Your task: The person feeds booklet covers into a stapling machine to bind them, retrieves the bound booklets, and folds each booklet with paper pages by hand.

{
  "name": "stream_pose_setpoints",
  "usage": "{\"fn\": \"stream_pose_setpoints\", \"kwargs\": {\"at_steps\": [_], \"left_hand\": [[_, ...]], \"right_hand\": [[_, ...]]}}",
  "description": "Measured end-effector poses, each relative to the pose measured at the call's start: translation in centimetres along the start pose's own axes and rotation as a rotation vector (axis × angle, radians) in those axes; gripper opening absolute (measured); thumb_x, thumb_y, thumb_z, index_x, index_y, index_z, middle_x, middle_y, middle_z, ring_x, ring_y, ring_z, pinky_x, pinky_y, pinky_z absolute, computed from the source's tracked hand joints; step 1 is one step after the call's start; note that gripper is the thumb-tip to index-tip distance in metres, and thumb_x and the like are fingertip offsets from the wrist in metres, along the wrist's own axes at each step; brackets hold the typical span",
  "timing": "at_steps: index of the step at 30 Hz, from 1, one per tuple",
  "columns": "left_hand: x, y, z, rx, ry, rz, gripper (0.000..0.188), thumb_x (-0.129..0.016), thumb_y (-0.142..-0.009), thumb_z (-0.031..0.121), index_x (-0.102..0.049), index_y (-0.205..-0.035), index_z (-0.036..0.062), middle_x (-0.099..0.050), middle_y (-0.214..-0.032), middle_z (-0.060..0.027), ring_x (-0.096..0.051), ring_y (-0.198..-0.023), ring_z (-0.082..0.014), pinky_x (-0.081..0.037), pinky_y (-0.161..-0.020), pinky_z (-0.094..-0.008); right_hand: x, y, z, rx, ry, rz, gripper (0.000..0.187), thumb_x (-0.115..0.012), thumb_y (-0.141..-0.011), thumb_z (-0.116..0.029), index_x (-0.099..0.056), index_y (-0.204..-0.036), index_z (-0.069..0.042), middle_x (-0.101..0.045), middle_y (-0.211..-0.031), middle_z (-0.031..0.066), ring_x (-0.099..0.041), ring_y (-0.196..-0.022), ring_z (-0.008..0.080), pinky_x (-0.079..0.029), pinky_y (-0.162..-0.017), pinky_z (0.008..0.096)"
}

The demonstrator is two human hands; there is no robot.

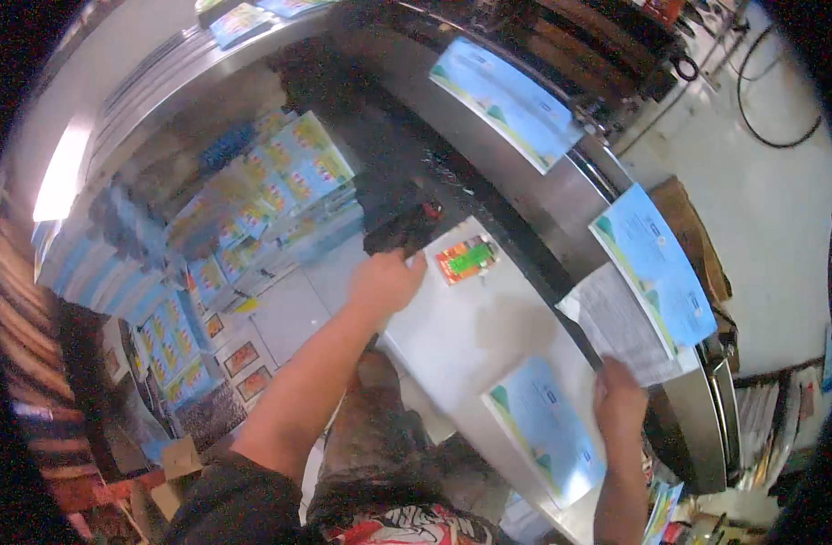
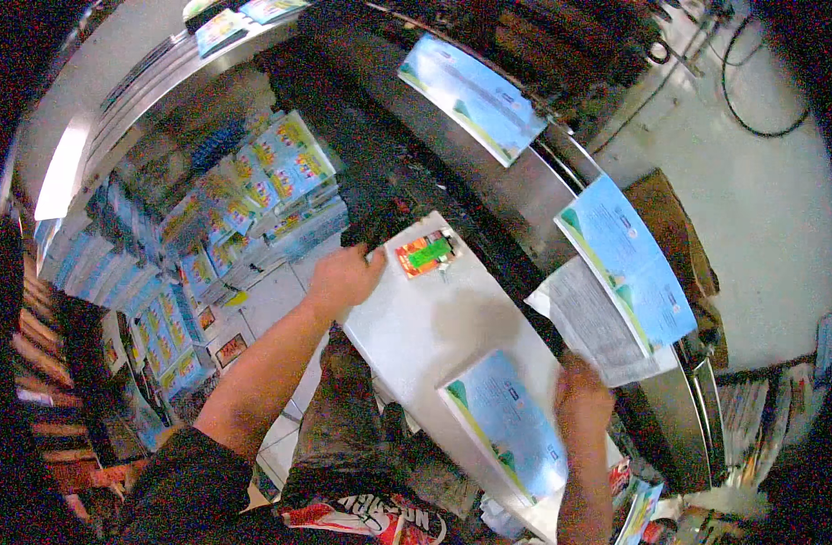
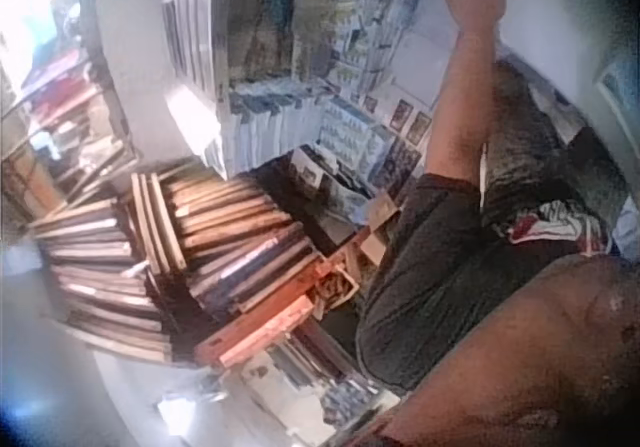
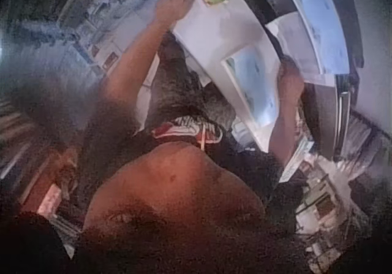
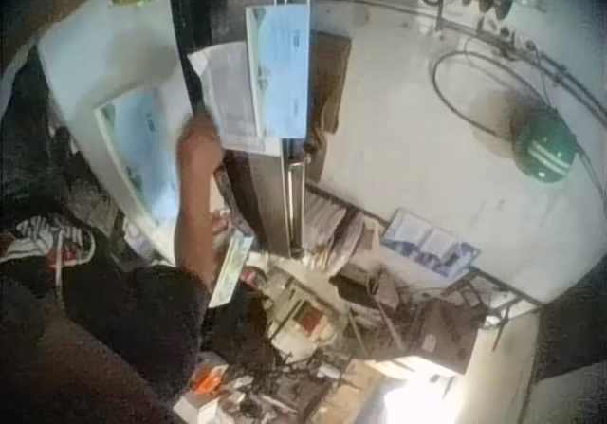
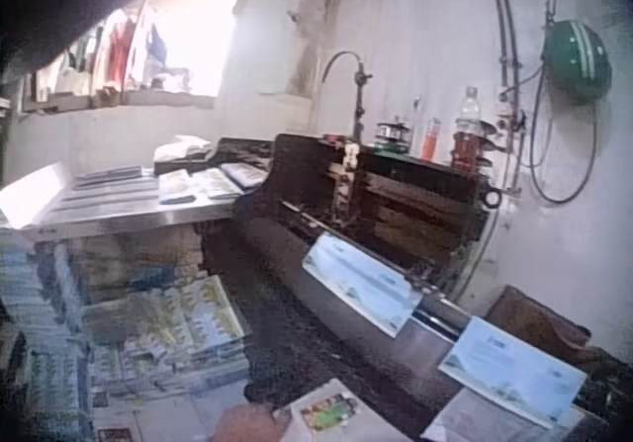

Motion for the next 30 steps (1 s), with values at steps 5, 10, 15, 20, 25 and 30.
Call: {"fn": "stream_pose_setpoints", "kwargs": {"at_steps": [5,10,15,20,25,30], "left_hand": [[0.7,0.4,1.4,-0.014,-0.023,-0.029,0.056,-0.035,-0.093,0.048,-0.066,-0.101,0.0024,-0.066,-0.098,-0.0224,-0.063,-0.095,-0.0370,-0.050,-0.085,-0.0468],[0.5,0.4,0.9,-0.013,-0.040,-0.038,0.055,-0.036,-0.092,0.049,-0.066,-0.099,0.0028,-0.067,-0.095,-0.0214,-0.065,-0.092,-0.0367,-0.050,-0.082,-0.0471],[0.4,0.2,1.0,-0.031,-0.042,-0.033,0.054,-0.037,-0.092,0.047,-0.067,-0.097,0.0034,-0.068,-0.093,-0.0208,-0.066,-0.089,-0.0358,-0.051,-0.078,-0.0462],[0.2,0.3,0.1,-0.046,-0.039,0.006,0.054,-0.038,-0.092,0.047,-0.068,-0.096,0.0031,-0.068,-0.089,-0.0211,-0.066,-0.085,-0.0360,-0.051,-0.077,-0.0462],[0.2,0.2,0.2,-0.069,-0.018,0.039,0.055,-0.038,-0.092,0.048,-0.068,-0.094,0.0016,-0.068,-0.088,-0.0222,-0.066,-0.083,-0.0366,-0.051,-0.076,-0.0468],[-0.5,-0.2,0.6,-0.074,-0.014,0.060,0.055,-0.039,-0.091,0.047,-0.068,-0.088,0.0002,-0.067,-0.083,-0.0220,-0.066,-0.080,-0.0375,-0.051,-0.075,-0.0473]], "right_hand": [[-0.4,11.1,-5.4,-0.050,0.064,-0.291,0.072,-0.067,-0.078,-0.043,-0.046,-0.130,0.001,-0.042,-0.137,0.0264,-0.044,-0.121,0.0429,-0.042,-0.098,0.0485],[-0.4,15.0,-7.8,0.072,-0.051,-0.162,0.034,-0.049,-0.093,-0.022,-0.058,-0.123,-0.008,-0.060,-0.120,0.0179,-0.059,-0.105,0.0370,-0.048,-0.090,0.0427],[0.4,15.4,-3.8,-0.046,-0.222,-0.402,0.030,-0.045,-0.093,-0.019,-0.060,-0.118,-0.009,-0.063,-0.114,0.0171,-0.060,-0.100,0.0374,-0.048,-0.089,0.0437],[7.7,10.1,4.4,-0.518,-0.295,-0.377,0.050,-0.066,-0.082,-0.025,-0.052,-0.120,0.005,-0.057,-0.117,0.0248,-0.057,-0.102,0.0351,-0.046,-0.089,0.0427],[18.8,2.9,11.7,-0.194,0.135,0.542,0.044,-0.042,-0.089,-0.005,-0.048,-0.133,0.001,-0.055,-0.129,0.0194,-0.054,-0.119,0.0283,-0.041,-0.102,0.0367],[16.6,-9.8,9.7,-0.078,0.115,0.723,0.054,-0.037,-0.089,0.003,-0.042,-0.141,-0.011,-0.049,-0.139,0.0108,-0.048,-0.127,0.0236,-0.038,-0.105,0.0339]]}}
Point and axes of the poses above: each hand's wrist, its own y-axis away from the middle knuckle, its own x-axis out of the back of the hand, z = x × y, the point moved 3 cm from there along -y, towards the middle knuckle
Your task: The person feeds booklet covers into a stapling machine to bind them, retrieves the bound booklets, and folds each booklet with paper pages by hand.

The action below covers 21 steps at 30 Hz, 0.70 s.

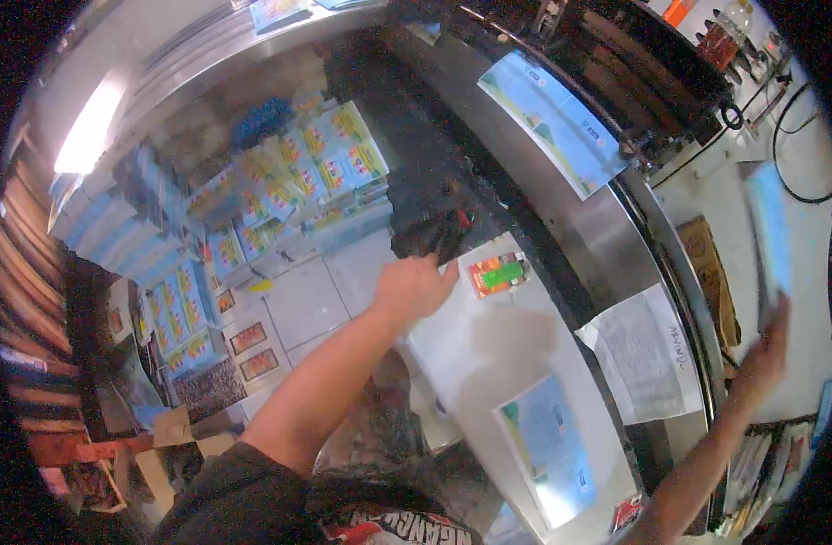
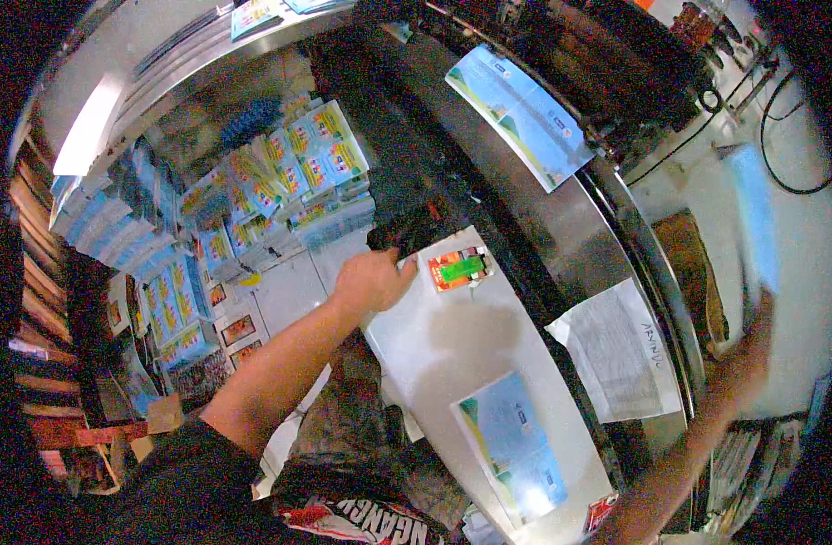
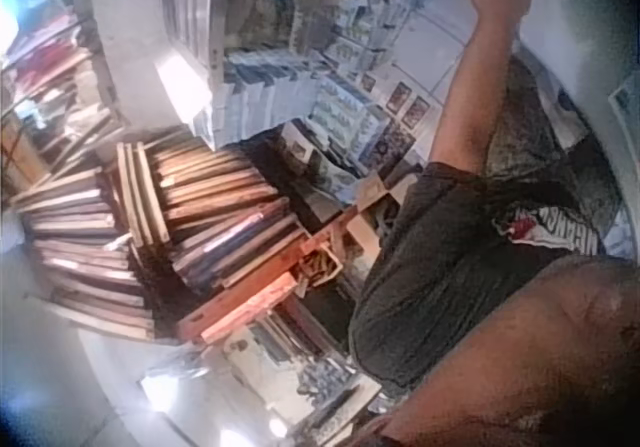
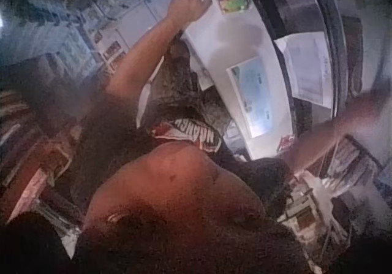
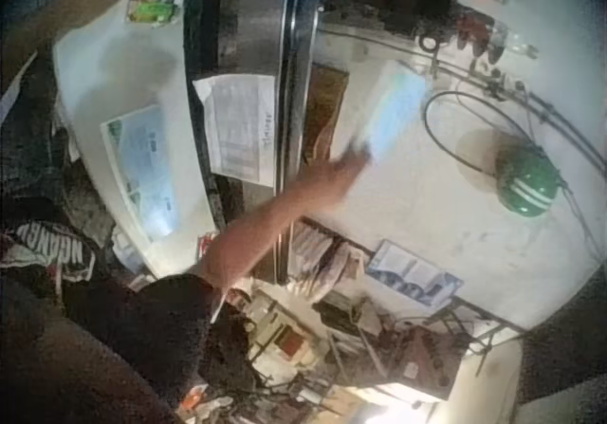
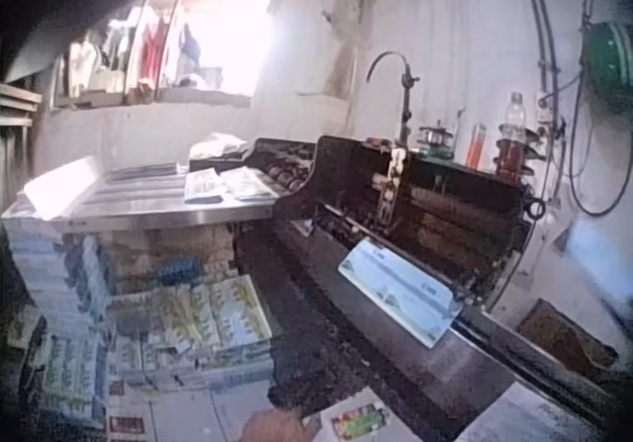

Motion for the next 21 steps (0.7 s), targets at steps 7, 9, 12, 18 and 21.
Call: {"fn": "stream_pose_setpoints", "kwargs": {"at_steps": [7,9,12,18,21], "left_hand": [[0.9,0.4,-0.2,0.012,0.036,-0.049,0.057,-0.040,-0.090,0.050,-0.067,-0.094,-0.0008,-0.066,-0.091,-0.0252,-0.065,-0.087,-0.0402,-0.050,-0.080,-0.0511],[0.7,0.3,-0.1,0.034,0.061,-0.040,0.058,-0.040,-0.090,0.051,-0.066,-0.094,-0.0006,-0.067,-0.090,-0.0244,-0.065,-0.086,-0.0407,-0.051,-0.079,-0.0511],[1.3,0.1,0.2,0.067,0.039,-0.078,0.060,-0.039,-0.090,0.052,-0.067,-0.096,-0.0006,-0.066,-0.093,-0.0249,-0.064,-0.089,-0.0398,-0.050,-0.082,-0.0495],[0.0,-10.7,-1.0,0.092,0.614,-0.045,0.061,-0.047,-0.089,0.052,-0.059,-0.116,-0.0014,-0.064,-0.106,-0.0237,-0.062,-0.098,-0.0354,-0.046,-0.092,-0.0422],[1.5,-17.0,6.4,0.211,1.393,-0.201,0.062,-0.057,-0.086,0.054,-0.053,-0.125,0.0062,-0.065,-0.106,-0.0124,-0.063,-0.093,-0.0297,-0.046,-0.089,-0.0443]], "right_hand": [[-9.3,9.8,-8.5,0.273,0.189,-0.284,0.041,-0.045,-0.088,-0.003,-0.053,-0.129,-0.008,-0.055,-0.128,0.0179,-0.055,-0.115,0.0345,-0.045,-0.096,0.0412],[-8.7,12.8,-7.5,0.142,0.066,-0.523,0.036,-0.047,-0.088,-0.003,-0.055,-0.123,-0.005,-0.056,-0.125,0.0181,-0.053,-0.116,0.0357,-0.045,-0.096,0.0423],[-5.2,17.7,-9.6,0.099,-0.054,-0.678,0.034,-0.058,-0.084,-0.010,-0.057,-0.117,-0.003,-0.059,-0.121,0.0181,-0.055,-0.113,0.0369,-0.046,-0.094,0.0441],[3.9,25.2,-9.6,-0.172,-0.294,-0.618,0.032,-0.062,-0.085,-0.011,-0.059,-0.114,0.002,-0.063,-0.111,0.0192,-0.062,-0.098,0.0321,-0.049,-0.085,0.0408],[5.7,28.1,-7.4,-0.375,-0.375,-0.635,0.035,-0.062,-0.088,-0.010,-0.058,-0.121,0.002,-0.063,-0.110,0.0177,-0.062,-0.095,0.0257,-0.050,-0.080,0.0361]]}}
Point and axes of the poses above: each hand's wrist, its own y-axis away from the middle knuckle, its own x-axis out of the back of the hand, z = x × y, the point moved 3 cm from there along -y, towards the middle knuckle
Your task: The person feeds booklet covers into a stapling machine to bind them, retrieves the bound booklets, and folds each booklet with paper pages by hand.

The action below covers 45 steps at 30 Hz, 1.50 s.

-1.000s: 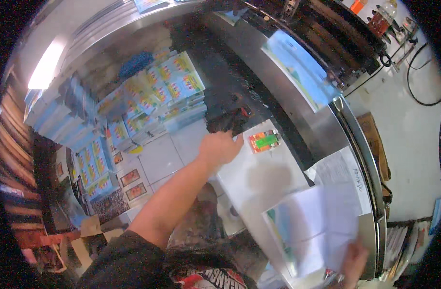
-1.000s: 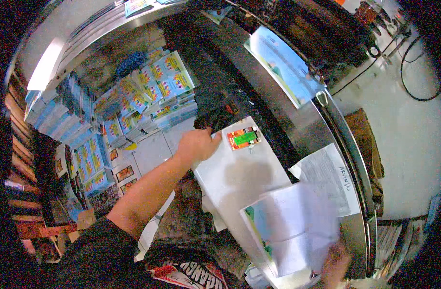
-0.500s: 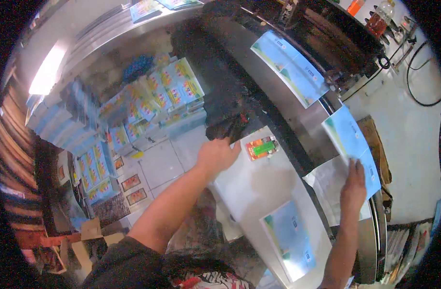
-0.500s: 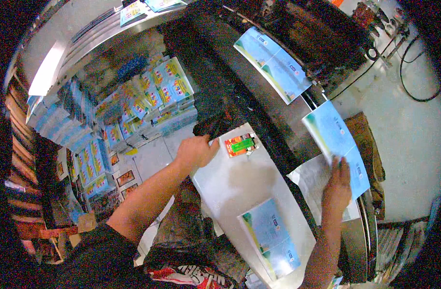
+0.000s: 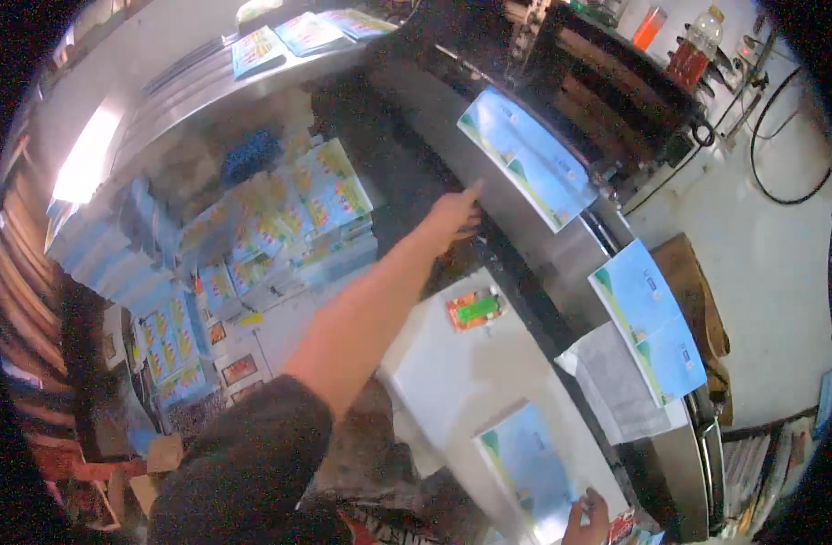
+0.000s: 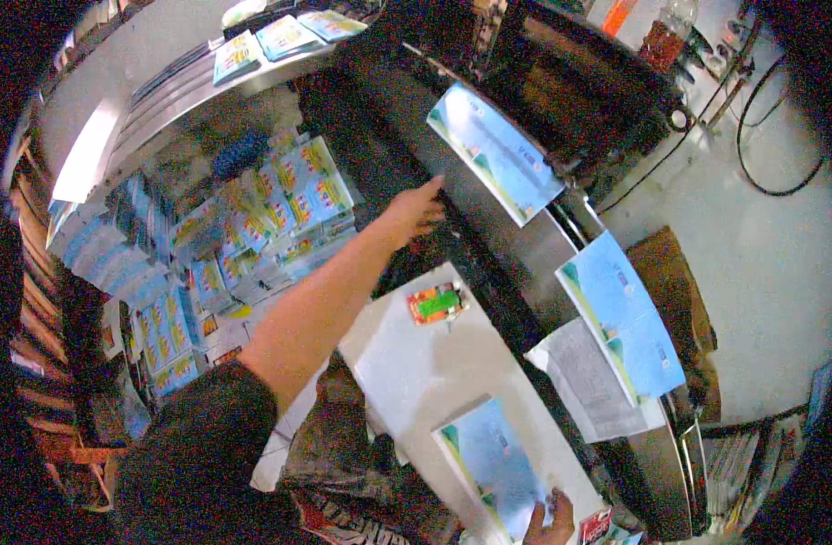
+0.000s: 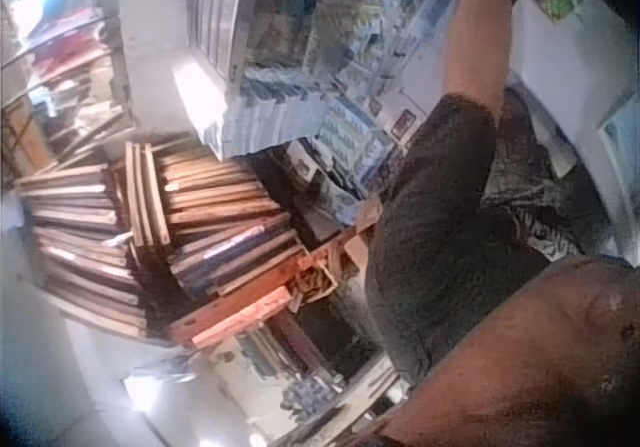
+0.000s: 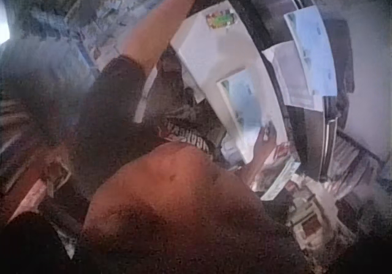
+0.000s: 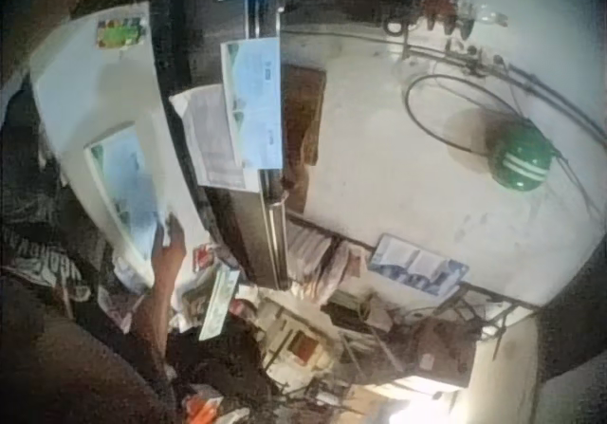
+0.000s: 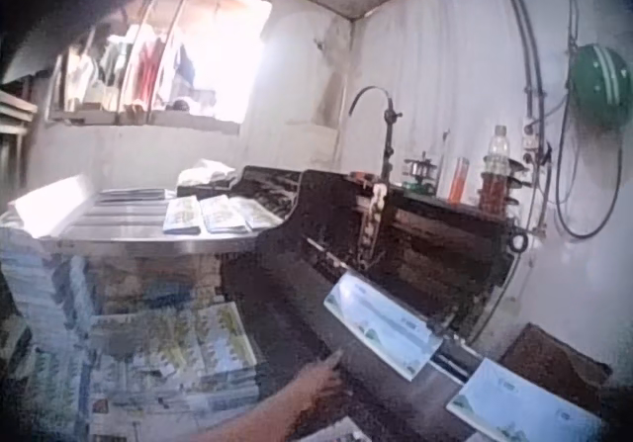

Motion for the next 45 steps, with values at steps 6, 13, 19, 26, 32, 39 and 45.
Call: {"fn": "stream_pose_setpoints", "kwargs": {"at_steps": [6,13,19,26,32,39,45], "left_hand": [[-4.6,-11.6,2.6,-0.021,0.700,-0.027,0.054,-0.075,-0.080,0.025,-0.052,-0.123,0.0008,-0.059,-0.115,-0.0165,-0.059,-0.102,-0.0294,-0.049,-0.085,-0.0431],[3.1,-16.6,8.7,-0.269,0.429,0.131,0.029,-0.061,-0.091,0.023,-0.058,-0.106,-0.0015,-0.062,-0.097,-0.0144,-0.063,-0.083,-0.0272,-0.052,-0.069,-0.0418],[9.5,-9.8,4.5,-0.266,0.318,0.140,0.030,-0.067,-0.084,0.019,-0.061,-0.111,0.0076,-0.065,-0.098,-0.0133,-0.063,-0.088,-0.0291,-0.051,-0.072,-0.0397],[9.1,21.0,5.2,-0.393,0.437,0.098,0.021,-0.056,-0.091,0.006,-0.055,-0.112,0.0013,-0.061,-0.101,-0.0101,-0.061,-0.091,-0.0214,-0.051,-0.079,-0.0367],[6.7,36.4,0.1,-0.655,0.269,0.055,0.027,-0.055,-0.089,0.003,-0.053,-0.116,0.0022,-0.061,-0.100,-0.0070,-0.060,-0.090,-0.0180,-0.050,-0.079,-0.0335],[10.4,44.7,-3.6,-0.286,0.059,-0.378,0.046,-0.064,-0.085,0.012,-0.049,-0.128,0.0009,-0.062,-0.113,-0.0107,-0.059,-0.103,-0.0205,-0.046,-0.088,-0.0350],[6.5,47.9,0.5,-0.354,-0.749,-0.416,0.039,-0.068,-0.085,0.022,-0.060,-0.117,0.0018,-0.068,-0.096,-0.0137,-0.065,-0.089,-0.0183,-0.050,-0.080,-0.0331]], "right_hand": [[1.9,2.6,1.9,-0.266,0.023,-0.016,0.035,-0.061,-0.090,-0.013,-0.057,-0.122,0.000,-0.063,-0.110,0.0142,-0.062,-0.091,0.0224,-0.051,-0.077,0.0339],[2.7,2.4,1.8,-0.171,0.189,-0.035,0.032,-0.062,-0.090,-0.016,-0.061,-0.117,0.000,-0.066,-0.108,0.0148,-0.063,-0.087,0.0222,-0.051,-0.076,0.0343],[0.4,-1.4,0.6,-0.114,-0.098,0.031,0.029,-0.063,-0.089,-0.012,-0.062,-0.115,0.001,-0.067,-0.105,0.0162,-0.064,-0.094,0.0236,-0.051,-0.080,0.0341],[0.5,-4.0,-4.2,0.078,-0.358,0.053,0.029,-0.062,-0.083,-0.007,-0.061,-0.110,0.003,-0.064,-0.107,0.0206,-0.064,-0.099,0.0302,-0.049,-0.088,0.0380],[3.0,-4.0,-19.4,0.624,-0.545,0.039,0.052,-0.071,-0.076,-0.016,-0.053,-0.123,-0.002,-0.056,-0.126,0.0211,-0.055,-0.114,0.0372,-0.045,-0.096,0.0427],[0.4,0.2,-19.7,0.546,-0.513,-0.486,0.031,-0.060,-0.089,-0.018,-0.057,-0.115,-0.001,-0.064,-0.093,0.0227,-0.064,-0.083,0.0374,-0.049,-0.072,0.0410],[-3.4,4.2,-16.9,0.563,-0.417,-0.674,0.029,-0.058,-0.090,-0.025,-0.060,-0.111,-0.004,-0.065,-0.089,0.0206,-0.063,-0.082,0.0391,-0.049,-0.072,0.0443]]}}
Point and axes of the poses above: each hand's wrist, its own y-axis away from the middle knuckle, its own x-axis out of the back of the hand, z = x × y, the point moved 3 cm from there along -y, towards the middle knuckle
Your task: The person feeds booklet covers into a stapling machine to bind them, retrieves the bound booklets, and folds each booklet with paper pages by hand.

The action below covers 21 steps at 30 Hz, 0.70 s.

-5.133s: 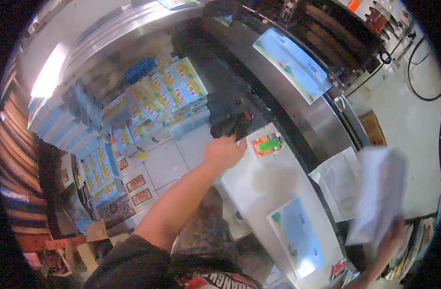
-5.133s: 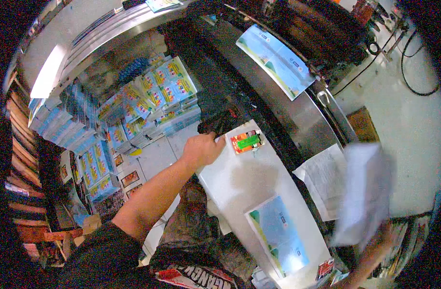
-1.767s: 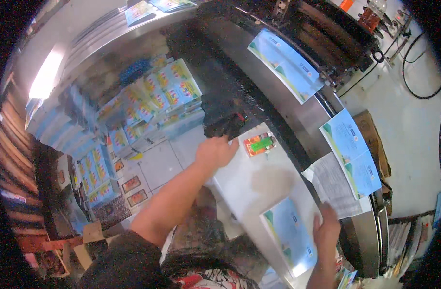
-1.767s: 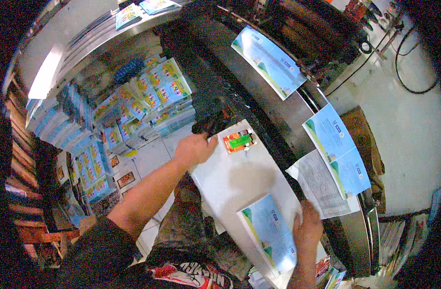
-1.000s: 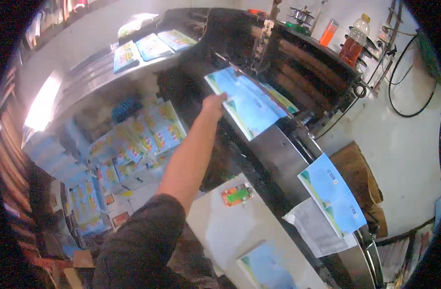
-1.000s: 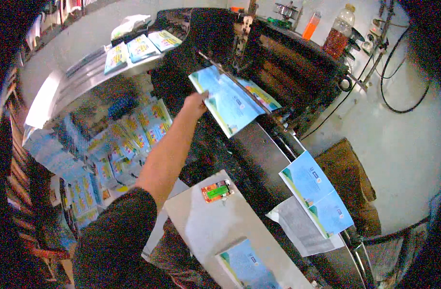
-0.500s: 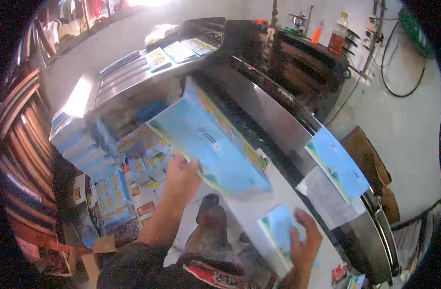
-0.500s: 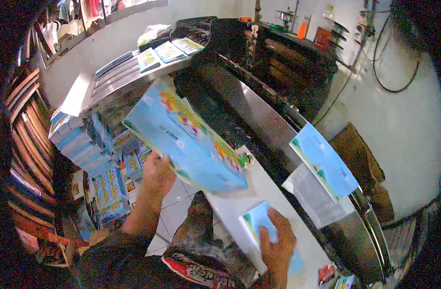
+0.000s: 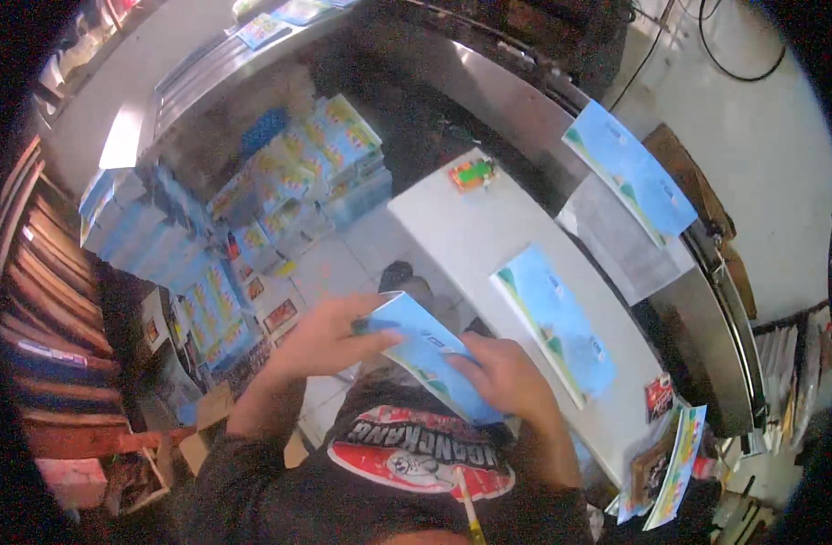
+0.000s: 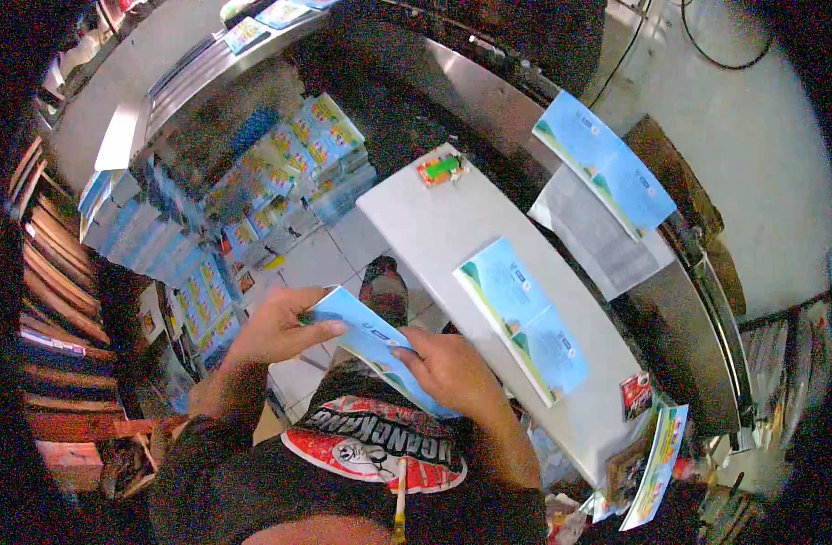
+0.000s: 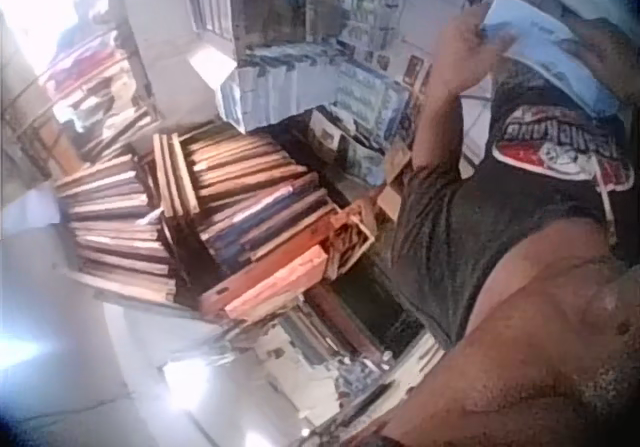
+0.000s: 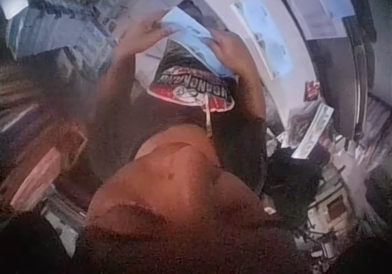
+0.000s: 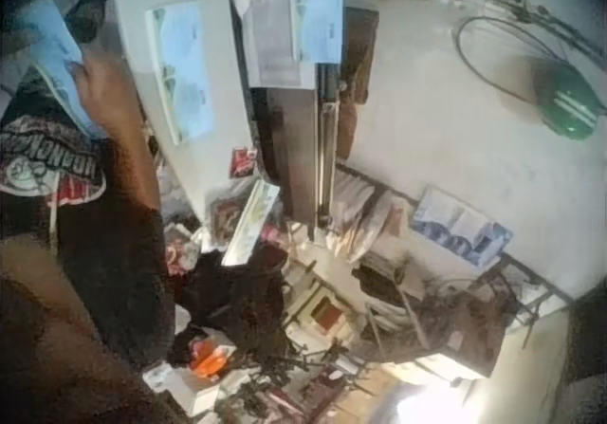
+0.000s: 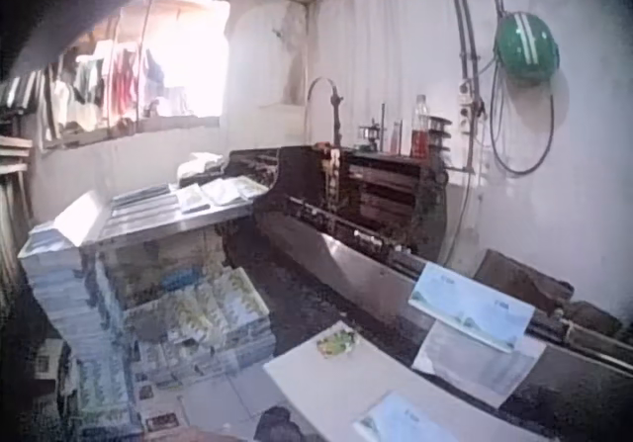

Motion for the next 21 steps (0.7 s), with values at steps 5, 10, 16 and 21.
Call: {"fn": "stream_pose_setpoints", "kwargs": {"at_steps": [5,10,16,21], "left_hand": [[-3.3,0.1,-2.4,0.104,-0.049,-0.023,0.030,-0.065,-0.088,0.021,-0.064,-0.112,0.0019,-0.068,-0.079,-0.0110,-0.062,-0.069,-0.0105,-0.050,-0.062,-0.0278],[-4.7,0.3,-1.3,0.132,0.027,-0.013,0.027,-0.063,-0.090,0.019,-0.064,-0.111,0.0011,-0.068,-0.080,-0.0099,-0.059,-0.071,-0.0080,-0.049,-0.063,-0.0273],[-4.8,0.6,0.1,0.204,0.079,-0.011,0.025,-0.062,-0.091,0.015,-0.065,-0.109,-0.0003,-0.068,-0.083,-0.0086,-0.058,-0.074,-0.0076,-0.049,-0.066,-0.0277],[-5.0,0.3,-0.1,0.186,0.134,0.000,0.024,-0.062,-0.090,0.014,-0.064,-0.109,-0.0007,-0.068,-0.084,-0.0094,-0.058,-0.077,-0.0084,-0.049,-0.069,-0.0281]], "right_hand": [[-1.5,0.8,-1.2,0.039,-0.349,0.383,0.024,-0.067,-0.084,-0.010,-0.061,-0.105,-0.001,-0.068,-0.092,0.0150,-0.068,-0.084,0.0235,-0.052,-0.076,0.0332],[-1.9,1.6,-0.7,0.013,-0.272,0.414,0.024,-0.069,-0.083,-0.007,-0.060,-0.104,0.002,-0.070,-0.095,0.0135,-0.067,-0.086,0.0174,-0.053,-0.077,0.0299],[-2.6,2.2,-0.6,-0.061,-0.323,0.494,0.019,-0.069,-0.082,-0.016,-0.063,-0.098,-0.006,-0.068,-0.101,0.0129,-0.069,-0.085,0.0264,-0.054,-0.076,0.0354],[-3.1,2.3,-0.7,0.158,-0.023,0.618,0.021,-0.070,-0.083,-0.017,-0.059,-0.097,-0.005,-0.068,-0.100,0.0160,-0.069,-0.088,0.0269,-0.054,-0.077,0.0374]]}}
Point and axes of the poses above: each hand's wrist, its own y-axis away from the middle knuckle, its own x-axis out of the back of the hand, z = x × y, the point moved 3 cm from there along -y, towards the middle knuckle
